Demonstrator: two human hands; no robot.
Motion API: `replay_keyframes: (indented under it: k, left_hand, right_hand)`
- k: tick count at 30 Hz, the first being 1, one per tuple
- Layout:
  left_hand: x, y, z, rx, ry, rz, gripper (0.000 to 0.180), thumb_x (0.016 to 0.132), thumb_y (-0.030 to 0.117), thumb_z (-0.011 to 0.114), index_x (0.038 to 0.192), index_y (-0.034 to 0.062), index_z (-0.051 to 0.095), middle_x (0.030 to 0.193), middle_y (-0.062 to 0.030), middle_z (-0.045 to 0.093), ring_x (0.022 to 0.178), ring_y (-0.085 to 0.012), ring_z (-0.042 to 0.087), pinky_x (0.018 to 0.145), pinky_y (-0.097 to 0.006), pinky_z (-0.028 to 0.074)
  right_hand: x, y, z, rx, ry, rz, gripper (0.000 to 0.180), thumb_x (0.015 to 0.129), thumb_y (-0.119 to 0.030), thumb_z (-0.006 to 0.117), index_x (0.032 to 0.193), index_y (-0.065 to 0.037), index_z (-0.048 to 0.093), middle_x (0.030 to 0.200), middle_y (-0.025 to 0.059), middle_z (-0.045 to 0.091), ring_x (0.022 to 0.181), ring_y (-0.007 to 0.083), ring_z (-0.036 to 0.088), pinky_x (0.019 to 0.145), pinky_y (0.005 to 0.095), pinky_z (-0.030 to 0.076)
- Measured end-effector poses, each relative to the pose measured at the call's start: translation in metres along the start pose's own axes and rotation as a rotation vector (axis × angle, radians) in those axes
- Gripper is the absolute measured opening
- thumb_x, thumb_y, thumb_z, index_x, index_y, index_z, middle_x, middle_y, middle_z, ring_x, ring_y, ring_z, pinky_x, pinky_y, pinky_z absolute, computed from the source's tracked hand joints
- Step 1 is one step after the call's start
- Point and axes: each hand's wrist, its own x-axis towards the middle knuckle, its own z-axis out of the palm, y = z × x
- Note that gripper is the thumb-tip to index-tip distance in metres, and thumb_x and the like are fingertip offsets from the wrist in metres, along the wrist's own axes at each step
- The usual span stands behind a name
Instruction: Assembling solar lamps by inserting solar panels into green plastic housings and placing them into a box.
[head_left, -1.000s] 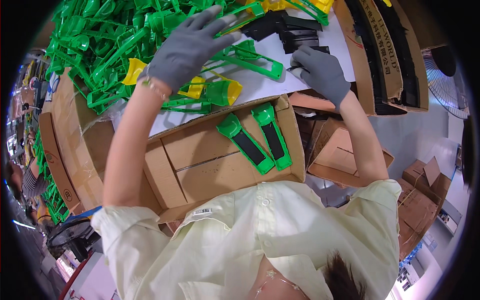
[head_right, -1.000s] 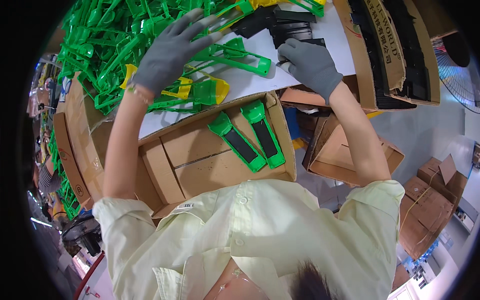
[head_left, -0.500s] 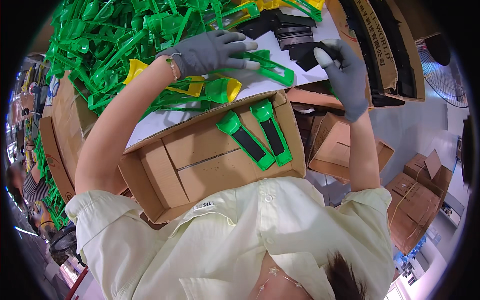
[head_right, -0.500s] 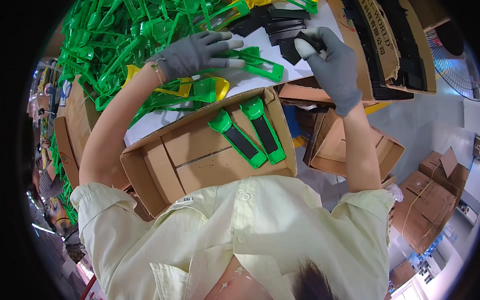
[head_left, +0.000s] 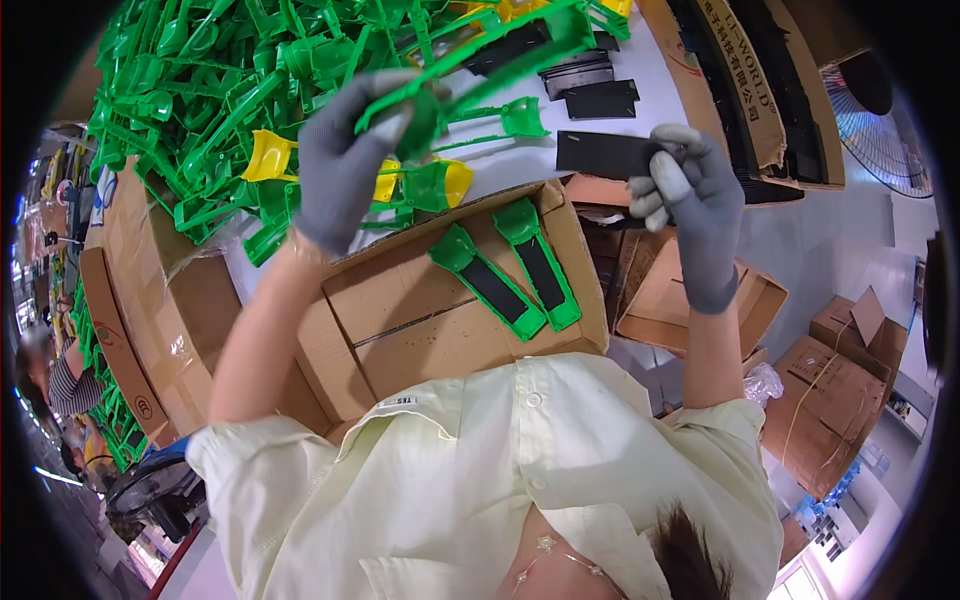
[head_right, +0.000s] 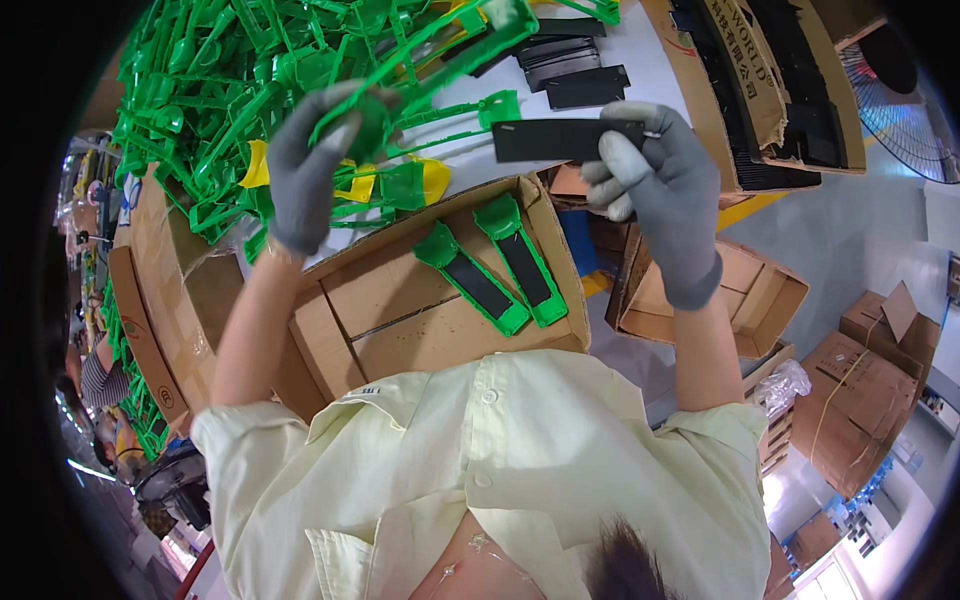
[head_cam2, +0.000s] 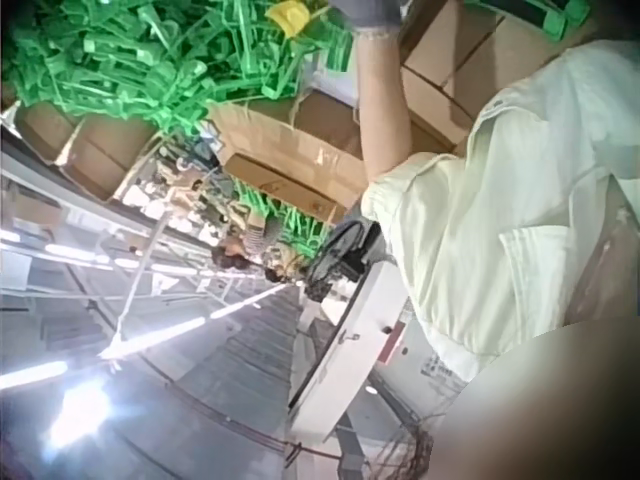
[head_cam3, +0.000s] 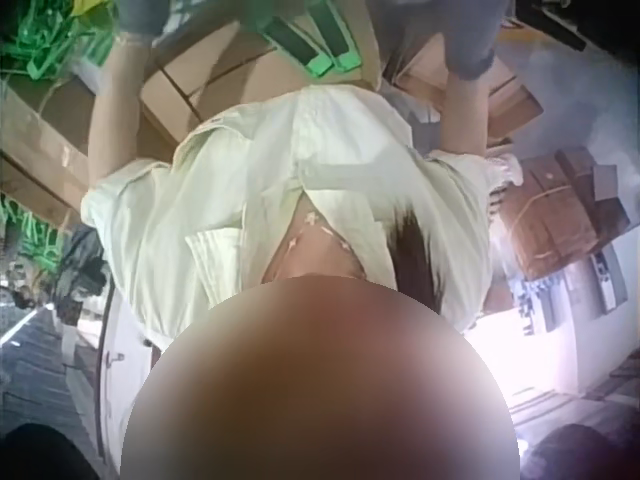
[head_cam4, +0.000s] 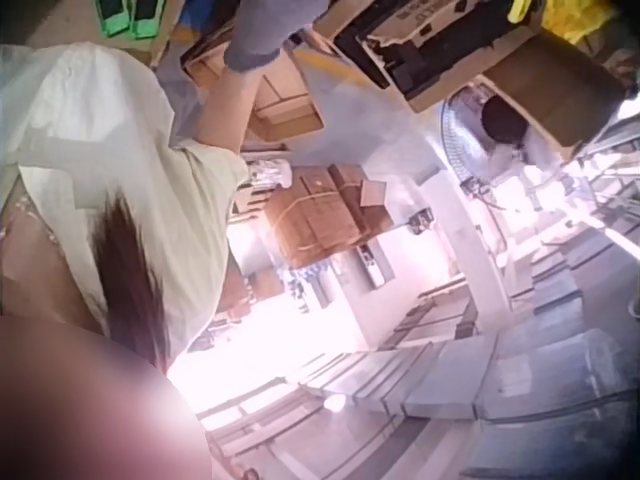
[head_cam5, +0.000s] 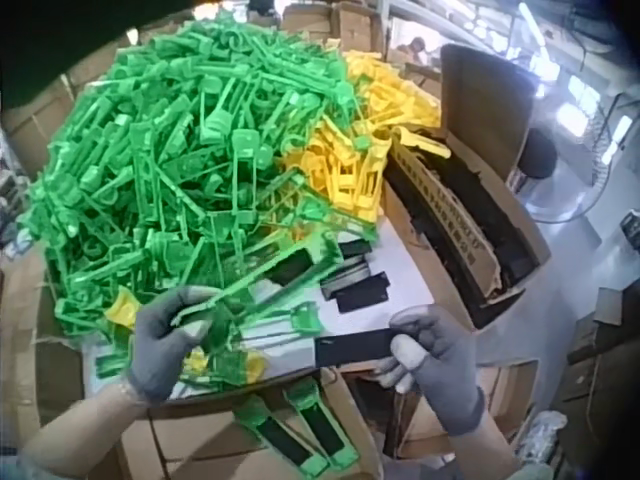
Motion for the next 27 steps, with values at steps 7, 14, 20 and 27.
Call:
replay_keyframes:
  k: [7,14,20,27]
  left_hand:
    - [-0.079,-0.016,0.041,-0.504,0.183,-0.486,0.031,0.09,0.01,0.054,0.117,-0.0044,0.052,0.101,-0.0157,0.062,0.081,-0.024,0.066,0.061,-0.029,0.056]
    - [-0.095,-0.011,0.042,-0.577,0.133,-0.504,0.029,0.089,0.006,0.054,0.116,-0.0048,0.054,0.097,-0.0163,0.063,0.08,-0.0249,0.066,0.061,-0.028,0.056]
    - [-0.093,-0.012,0.047,-0.553,0.116,-0.514,0.029,0.087,0.005,0.056,0.115,-0.005,0.055,0.094,-0.0161,0.064,0.078,-0.0246,0.067,0.059,-0.028,0.056]
    - [-0.096,-0.009,0.056,-0.55,0.172,-0.593,0.028,0.086,0.002,0.056,0.112,-0.0076,0.056,0.091,-0.016,0.064,0.073,-0.0231,0.066,0.056,-0.027,0.054]
  right_hand:
    - [-0.022,-0.001,0.035,0.032,-0.215,0.111,0.02,0.089,-0.008,0.052,0.108,-0.002,0.051,0.072,0.0078,0.063,0.053,0.0057,0.055,0.045,0.0163,0.04]
    - [-0.02,0.0,0.041,-0.108,-0.274,0.141,0.018,0.087,-0.005,0.055,0.106,-0.002,0.055,0.068,0.0041,0.061,0.053,0.0025,0.052,0.045,0.0162,0.039]
    - [-0.026,-0.003,0.041,-0.202,-0.27,0.088,0.015,0.086,-0.002,0.055,0.101,-0.001,0.057,0.064,0.002,0.058,0.051,0.0026,0.048,0.044,0.0181,0.039]
    - [-0.032,0.005,0.047,-0.187,-0.261,0.161,0.016,0.084,-0.002,0.058,0.099,-0.001,0.056,0.061,0.0014,0.055,0.049,0.0041,0.046,0.043,0.0201,0.036]
